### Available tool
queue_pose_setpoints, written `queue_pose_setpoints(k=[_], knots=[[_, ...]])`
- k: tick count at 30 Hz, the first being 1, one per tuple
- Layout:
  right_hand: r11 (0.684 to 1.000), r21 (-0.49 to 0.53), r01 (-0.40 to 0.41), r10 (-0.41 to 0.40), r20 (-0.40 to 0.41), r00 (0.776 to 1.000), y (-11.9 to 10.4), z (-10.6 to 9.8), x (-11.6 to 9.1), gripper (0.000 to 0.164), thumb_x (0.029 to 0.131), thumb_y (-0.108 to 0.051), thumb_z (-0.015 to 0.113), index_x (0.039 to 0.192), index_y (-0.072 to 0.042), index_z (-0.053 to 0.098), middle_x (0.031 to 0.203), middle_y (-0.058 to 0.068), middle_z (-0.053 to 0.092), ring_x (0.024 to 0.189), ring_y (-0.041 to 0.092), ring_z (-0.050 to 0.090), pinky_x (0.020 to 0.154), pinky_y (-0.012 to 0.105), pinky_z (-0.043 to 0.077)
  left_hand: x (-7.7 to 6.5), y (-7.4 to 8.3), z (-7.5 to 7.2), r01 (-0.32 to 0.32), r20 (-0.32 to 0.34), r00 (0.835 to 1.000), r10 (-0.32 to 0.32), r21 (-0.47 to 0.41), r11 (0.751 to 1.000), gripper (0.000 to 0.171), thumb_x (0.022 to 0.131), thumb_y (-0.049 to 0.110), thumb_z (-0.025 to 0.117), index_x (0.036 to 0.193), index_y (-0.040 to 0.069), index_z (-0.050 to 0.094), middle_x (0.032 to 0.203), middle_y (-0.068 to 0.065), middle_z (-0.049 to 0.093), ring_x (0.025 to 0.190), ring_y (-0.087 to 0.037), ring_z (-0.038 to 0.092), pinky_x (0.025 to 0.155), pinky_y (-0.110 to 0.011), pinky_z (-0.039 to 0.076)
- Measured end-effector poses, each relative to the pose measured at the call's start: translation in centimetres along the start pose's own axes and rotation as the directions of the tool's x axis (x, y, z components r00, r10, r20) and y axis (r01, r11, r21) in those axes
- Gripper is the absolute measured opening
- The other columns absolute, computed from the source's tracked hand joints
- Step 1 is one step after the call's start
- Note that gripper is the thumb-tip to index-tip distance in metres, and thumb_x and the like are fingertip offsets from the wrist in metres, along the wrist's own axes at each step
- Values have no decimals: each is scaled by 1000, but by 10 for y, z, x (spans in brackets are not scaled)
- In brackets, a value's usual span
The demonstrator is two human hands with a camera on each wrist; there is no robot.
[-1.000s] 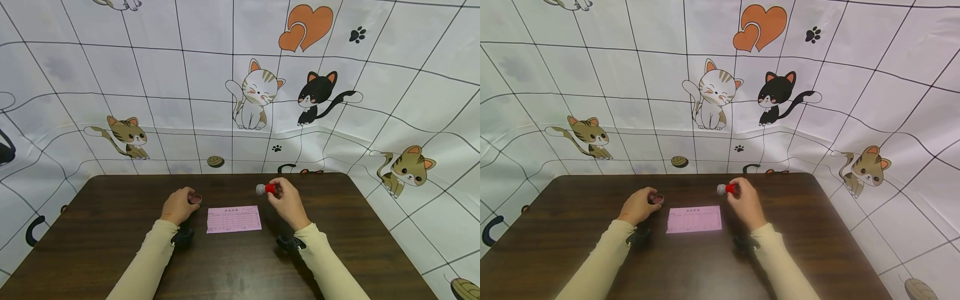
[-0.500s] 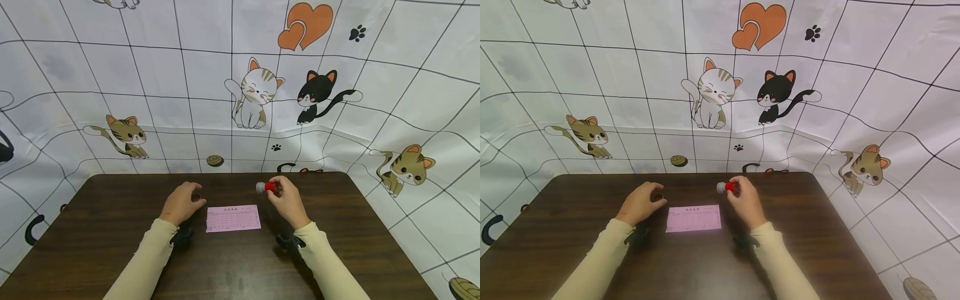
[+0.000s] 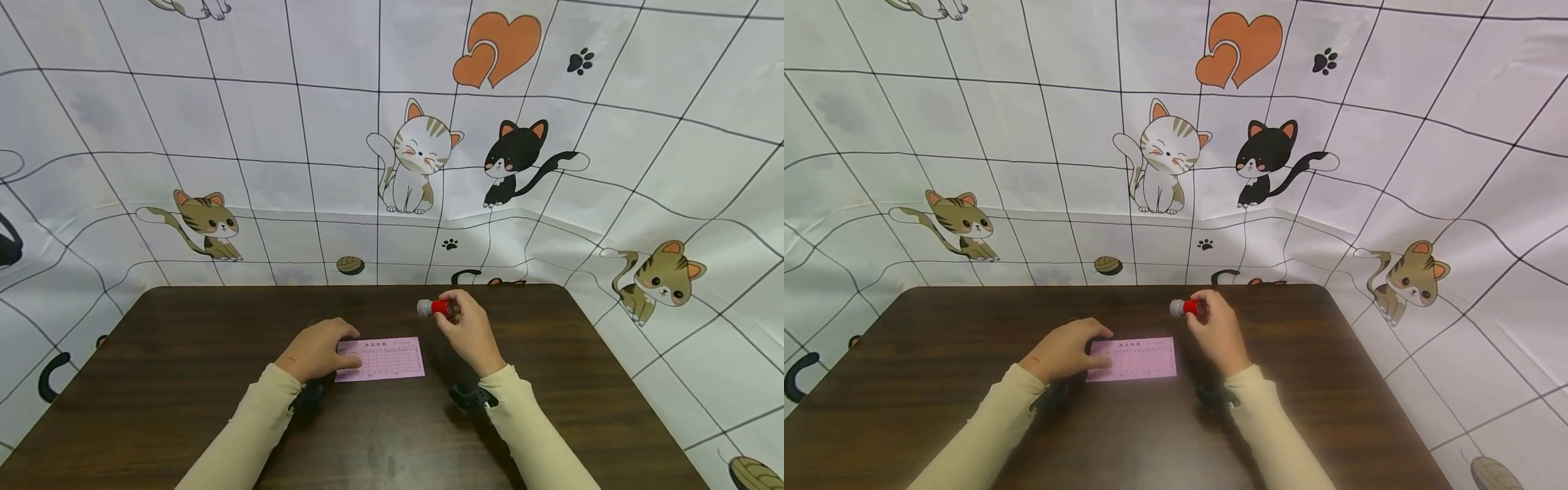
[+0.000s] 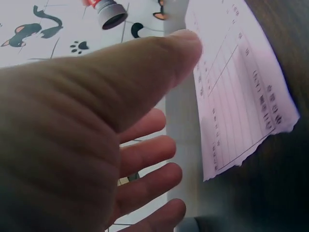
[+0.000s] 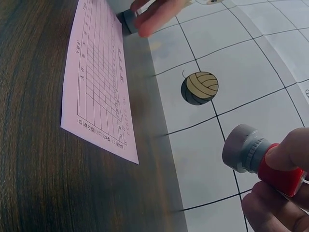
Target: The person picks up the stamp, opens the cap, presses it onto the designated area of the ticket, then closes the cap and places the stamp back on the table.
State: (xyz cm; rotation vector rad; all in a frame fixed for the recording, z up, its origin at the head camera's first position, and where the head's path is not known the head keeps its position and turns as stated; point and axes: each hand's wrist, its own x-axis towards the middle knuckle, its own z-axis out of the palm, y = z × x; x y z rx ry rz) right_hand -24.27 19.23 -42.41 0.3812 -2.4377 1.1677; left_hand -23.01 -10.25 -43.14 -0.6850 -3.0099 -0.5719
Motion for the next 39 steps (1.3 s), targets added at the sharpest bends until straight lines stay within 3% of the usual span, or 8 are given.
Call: queue_pose_setpoints(k=[6, 12, 18, 39], knots=[[1000, 2, 9, -9, 8, 1000, -1, 0, -1, 29, 83, -8, 72, 109, -8, 59, 101, 4, 61, 82, 14, 60, 74, 29, 54, 0, -1, 7, -39, 40, 998, 39, 11, 999, 40, 74, 44, 78, 104, 17, 73, 104, 5, 65, 93, -11, 59, 88, -35, 49], [1000, -4, 14, -14, 4, 1000, -1, 0, 1, 29, 83, -8, 72, 108, -10, 58, 101, 3, 61, 82, 14, 59, 74, 29, 54, 3, 0, 10, -75, 36, 997, 73, 41, 996, 43, 72, 45, 80, 104, 17, 74, 102, 5, 63, 95, -13, 57, 88, -35, 48], [1000, -3, 3, -3, 9, 1000, -2, -1, 1, 29, 83, -8, 72, 108, -10, 58, 101, 3, 61, 83, 15, 59, 75, 30, 54, 4, 5, 11, -44, 40, 998, 42, 42, 998, 45, 72, 45, 80, 105, 16, 74, 104, 4, 62, 96, -14, 55, 88, -35, 47], [1000, 16, -2, 1, 18, 1000, 0, 0, 1, 29, 83, -7, 71, 109, -7, 59, 102, 5, 61, 86, 15, 61, 77, 31, 55, 21, 9, 26, -49, 11, 999, 48, 49, 998, 46, 75, 45, 78, 109, 15, 72, 111, 2, 62, 103, -18, 56, 93, -37, 46]])
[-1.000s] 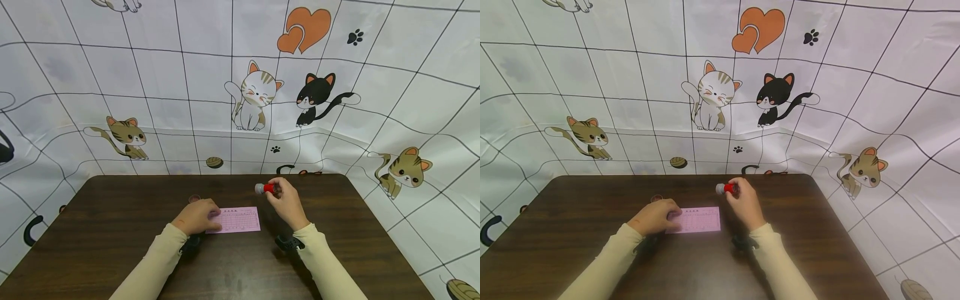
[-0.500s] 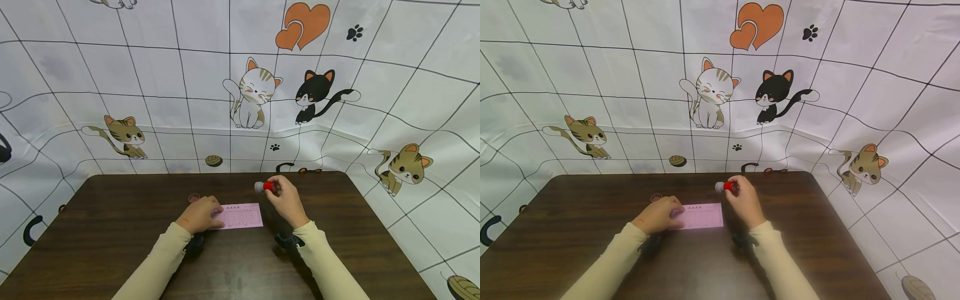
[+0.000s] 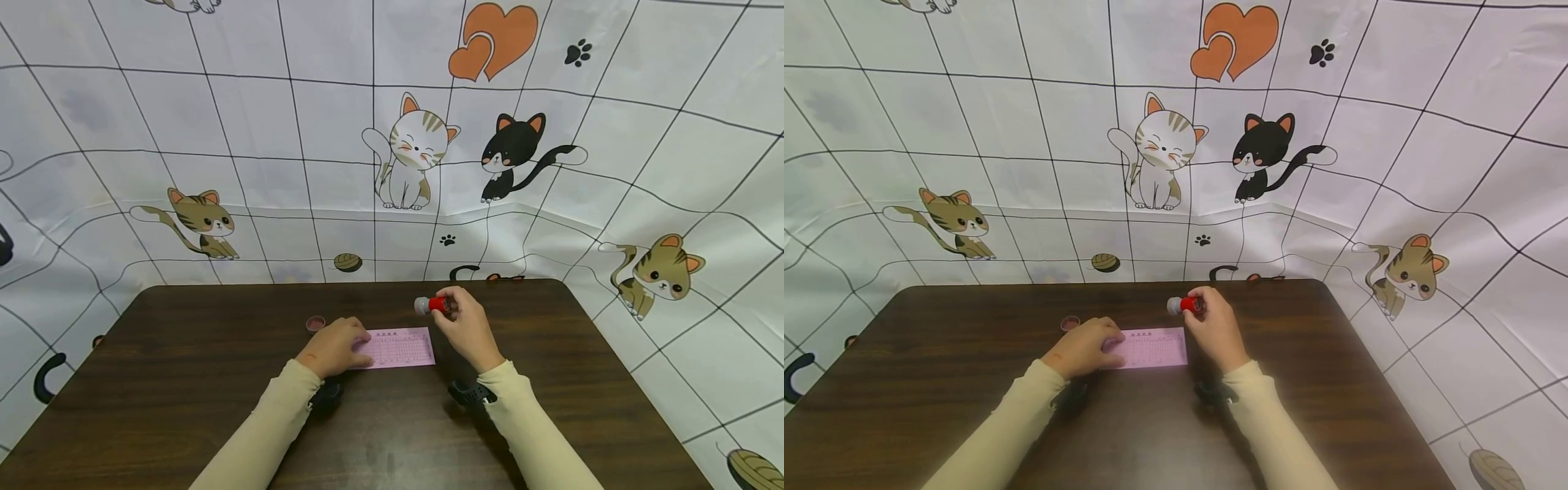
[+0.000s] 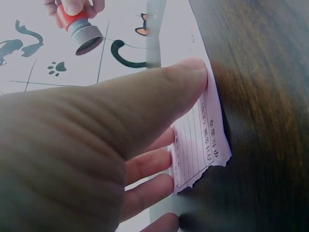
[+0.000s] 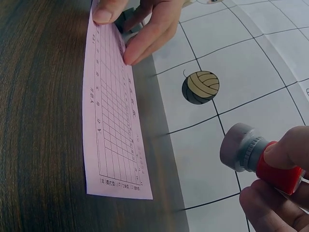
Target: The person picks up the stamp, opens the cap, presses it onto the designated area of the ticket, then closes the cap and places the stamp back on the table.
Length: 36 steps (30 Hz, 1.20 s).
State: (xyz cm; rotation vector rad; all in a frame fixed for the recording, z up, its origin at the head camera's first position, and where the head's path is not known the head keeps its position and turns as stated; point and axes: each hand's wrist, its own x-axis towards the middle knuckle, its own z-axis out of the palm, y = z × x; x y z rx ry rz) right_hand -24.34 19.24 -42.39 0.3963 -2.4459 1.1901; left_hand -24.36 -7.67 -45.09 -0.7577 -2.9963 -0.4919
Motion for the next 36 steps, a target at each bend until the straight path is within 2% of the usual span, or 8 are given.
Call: queue_pose_setpoints(k=[10, 17, 23, 31, 36], knots=[[1000, 3, -17, 17, 10, 1000, 1, 0, -1, 30, 83, -8, 72, 110, -7, 59, 105, 5, 61, 88, 15, 62, 79, 30, 55, -1, 1, -4, -2, 6, 1000, 2, -2, 1000, 48, 74, 47, 78, 109, 15, 72, 110, 2, 61, 102, -17, 55, 91, -36, 46], [999, 33, -8, 8, 2, 1000, 1, 0, 0, 35, 82, -6, 71, 115, -6, 57, 104, 8, 63, 86, 16, 63, 76, 31, 55, -4, 1, -6, 37, 3, 999, -37, 9, 999, 58, 69, 53, 78, 110, 13, 71, 111, -1, 61, 101, -20, 55, 90, -39, 47], [999, 36, -7, 6, 8, 1000, 0, 0, 1, 37, 83, -7, 71, 117, -7, 57, 106, 8, 63, 86, 16, 65, 75, 29, 55, -6, 1, -7, 49, -4, 999, -49, -4, 999, 60, 69, 51, 79, 114, 11, 70, 113, -3, 60, 104, -22, 55, 91, -40, 46], [1000, 22, -1, 1, 15, 1000, 0, 1, 0, 32, 84, -7, 71, 113, -8, 59, 105, 6, 62, 86, 14, 63, 74, 28, 55, -6, -2, -2, 78, -2, 997, -78, -38, 996, 66, 71, 49, 79, 123, 11, 65, 134, -12, 53, 122, -30, 50, 100, -45, 41], [1000, 6, 0, 0, 16, 1000, 2, 2, 1, 31, 84, -7, 71, 113, -7, 60, 105, 6, 61, 87, 15, 63, 76, 28, 55, -6, -2, -2, 79, -3, 997, -80, -45, 996, 66, 72, 50, 78, 126, 13, 63, 137, -14, 50, 125, -32, 48, 100, -48, 40]])
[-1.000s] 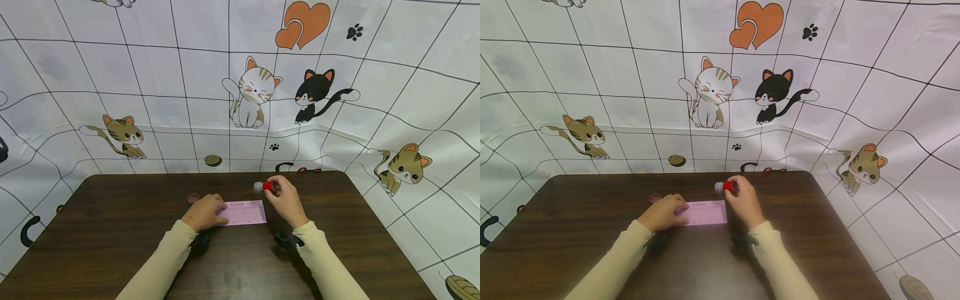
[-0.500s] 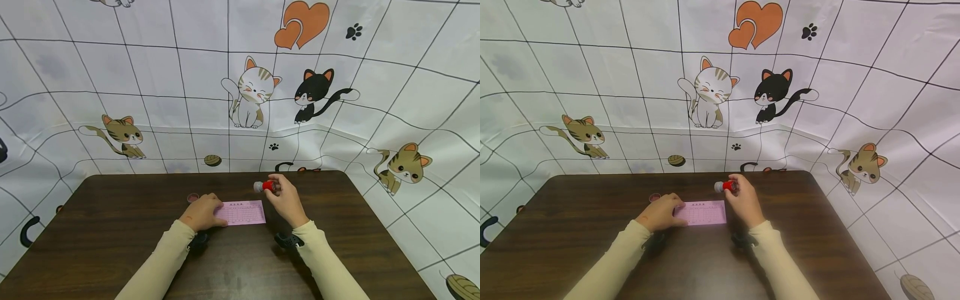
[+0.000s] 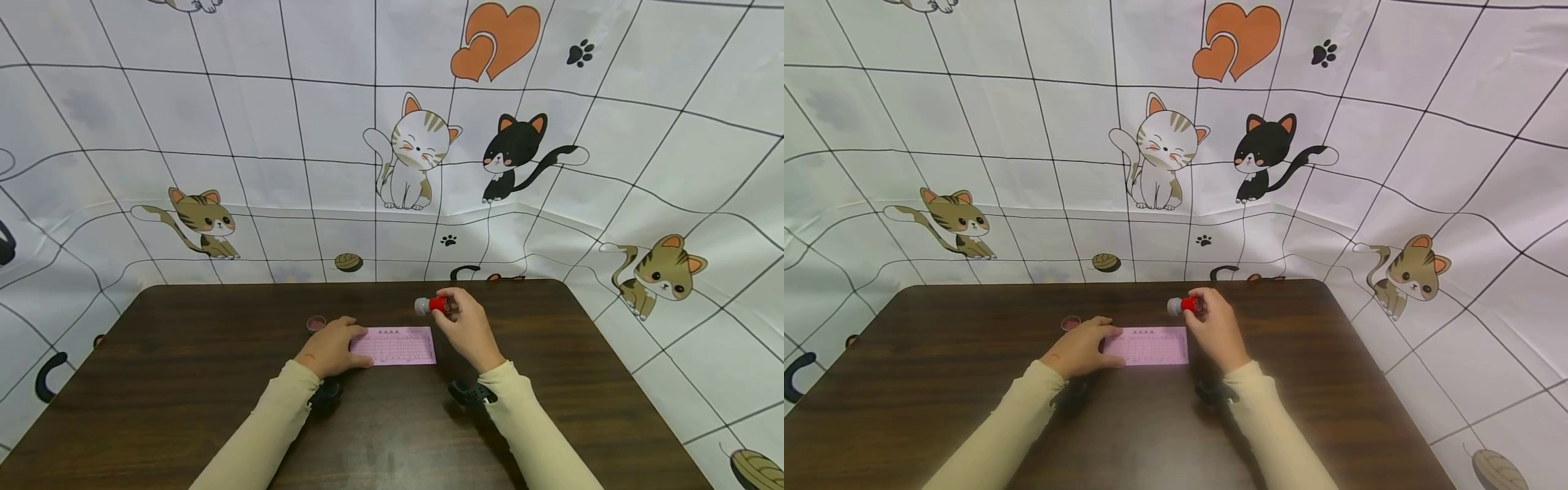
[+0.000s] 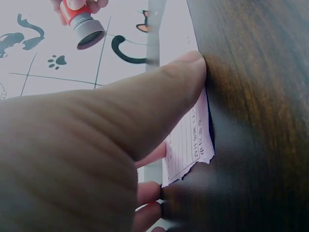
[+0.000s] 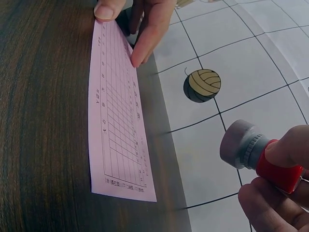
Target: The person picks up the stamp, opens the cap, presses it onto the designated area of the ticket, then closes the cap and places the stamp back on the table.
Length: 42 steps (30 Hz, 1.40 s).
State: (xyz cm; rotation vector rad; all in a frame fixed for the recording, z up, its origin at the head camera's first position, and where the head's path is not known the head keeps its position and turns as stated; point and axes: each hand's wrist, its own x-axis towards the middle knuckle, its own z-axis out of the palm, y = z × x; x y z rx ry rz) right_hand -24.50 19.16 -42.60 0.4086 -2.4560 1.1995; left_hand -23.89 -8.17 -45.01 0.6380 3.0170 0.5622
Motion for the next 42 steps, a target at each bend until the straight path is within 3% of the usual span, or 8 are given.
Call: queue_pose_setpoints(k=[13, 29, 37, 42], knots=[[1000, -11, 11, -11, -5, 1000, 2, 0, 0, 30, 83, -5, 71, 112, -4, 61, 103, 8, 61, 85, 18, 62, 74, 32, 56, 2, -5, 8, -9, 10, 1000, 10, -45, 999, 67, 81, 49, 71, 135, 12, 54, 146, -20, 38, 136, -37, 33, 109, -51, 29], [1000, 11, -22, 22, -30, 999, 10, -6, 2, 30, 84, -9, 71, 112, -8, 62, 103, 7, 61, 87, 18, 62, 75, 34, 55, 2, -5, 9, -10, -25, 1000, 10, -6, 1000, 68, 81, 49, 69, 135, 10, 54, 144, -19, 41, 134, -36, 37, 108, -50, 31], [999, 6, -37, 37, -44, 998, 18, -9, 3, 40, 88, -16, 69, 126, -8, 59, 106, 7, 61, 91, 19, 61, 79, 32, 54, 2, -6, 8, -1, -19, 1000, 1, 1, 1000, 69, 81, 51, 68, 136, 12, 53, 145, -18, 41, 134, -35, 37, 108, -50, 31], [994, 62, -85, 88, -48, 995, 17, -11, 2, 38, 85, -15, 72, 120, -9, 60, 105, 8, 65, 91, 20, 64, 80, 35, 54, 2, -6, 8, 1, -11, 1000, -1, -1, 1000, 69, 82, 52, 68, 136, 13, 53, 145, -17, 40, 134, -35, 36, 107, -50, 31]])
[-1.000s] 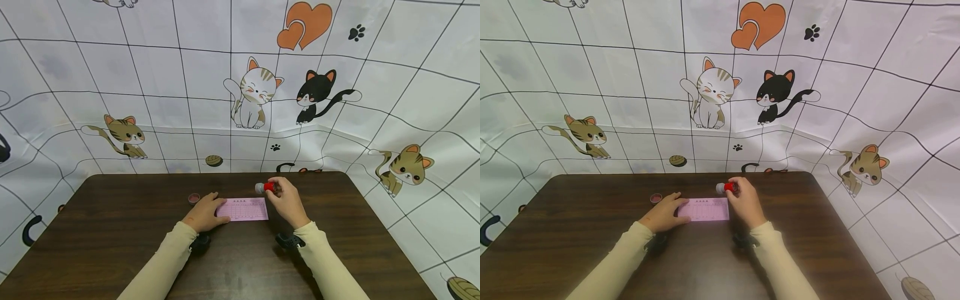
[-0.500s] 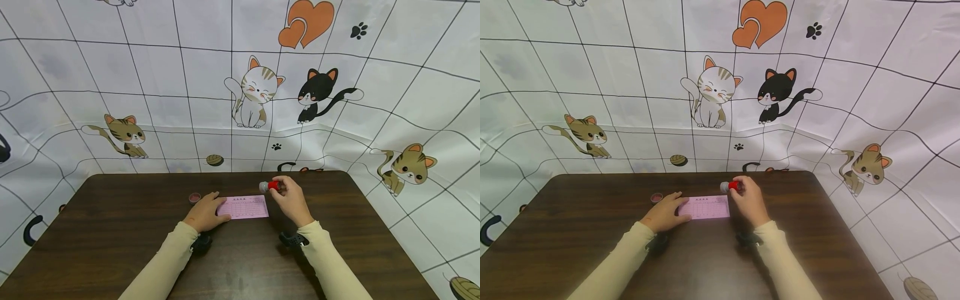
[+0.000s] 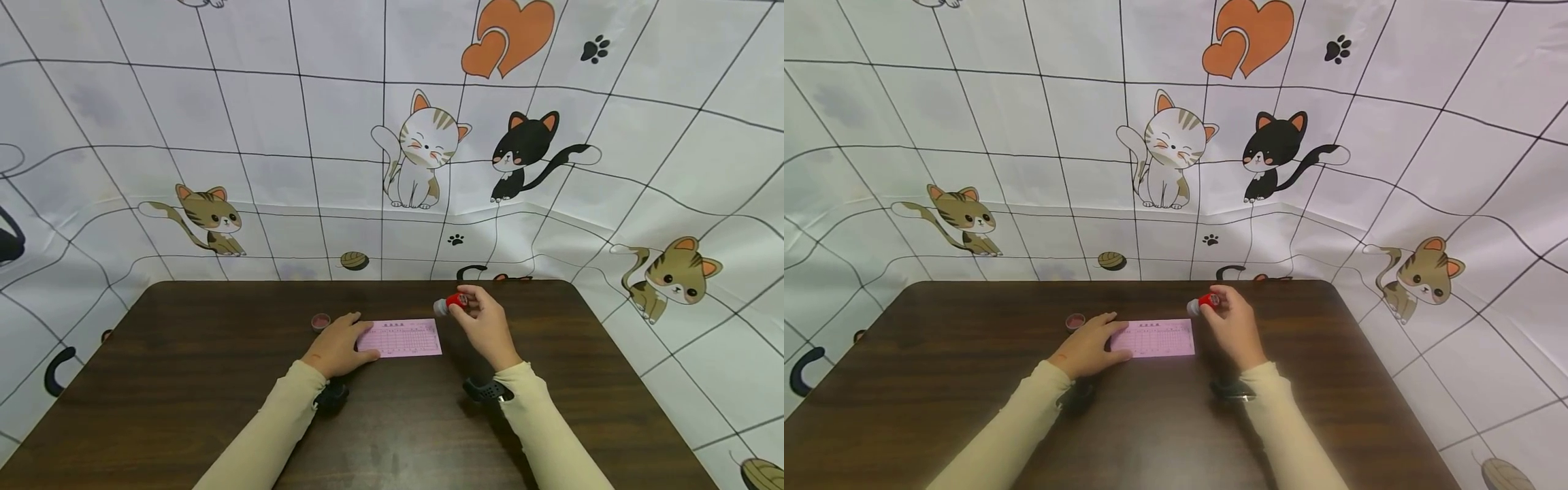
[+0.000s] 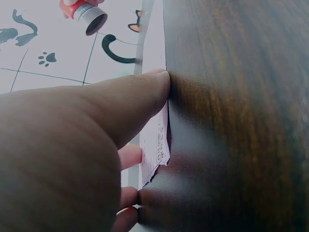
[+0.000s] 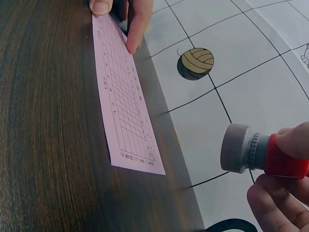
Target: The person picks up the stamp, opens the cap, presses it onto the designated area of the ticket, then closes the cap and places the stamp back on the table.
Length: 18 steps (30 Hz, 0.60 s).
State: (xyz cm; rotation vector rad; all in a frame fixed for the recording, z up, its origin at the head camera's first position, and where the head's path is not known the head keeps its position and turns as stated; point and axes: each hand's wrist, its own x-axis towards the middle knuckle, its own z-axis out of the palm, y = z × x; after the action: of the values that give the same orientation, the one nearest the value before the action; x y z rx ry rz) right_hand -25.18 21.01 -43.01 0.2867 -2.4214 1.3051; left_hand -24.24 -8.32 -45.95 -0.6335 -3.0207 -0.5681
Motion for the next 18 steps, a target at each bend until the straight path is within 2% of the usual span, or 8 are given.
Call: queue_pose_setpoints(k=[4, 12, 18], knots=[[1000, -1, -14, 14, 0, 1000, 1, -1, 0, 35, 84, -16, 74, 116, -9, 61, 104, 8, 66, 91, 20, 65, 81, 34, 54, 1, 0, 1, 1, -6, 1000, -1, 0, 1000, 68, 82, 51, 68, 136, 13, 53, 145, -17, 40, 134, -35, 37, 107, -50, 32], [1000, 8, -13, 13, 30, 999, 1, -1, 2, 36, 85, -18, 72, 120, -13, 63, 110, 8, 66, 95, 20, 67, 82, 32, 53, -1, 2, -1, -3, -11, 1000, 3, -12, 1000, 68, 81, 50, 69, 135, 12, 53, 144, -19, 41, 133, -36, 37, 107, -50, 32], [1000, 15, 22, -23, 48, 999, -2, -1, 4, 38, 85, -17, 72, 122, -11, 63, 110, 8, 66, 95, 19, 67, 81, 31, 54, -1, 2, -1, -7, -15, 1000, 7, -13, 1000, 68, 81, 50, 69, 135, 12, 54, 144, -19, 41, 133, -35, 38, 107, -50, 32]])
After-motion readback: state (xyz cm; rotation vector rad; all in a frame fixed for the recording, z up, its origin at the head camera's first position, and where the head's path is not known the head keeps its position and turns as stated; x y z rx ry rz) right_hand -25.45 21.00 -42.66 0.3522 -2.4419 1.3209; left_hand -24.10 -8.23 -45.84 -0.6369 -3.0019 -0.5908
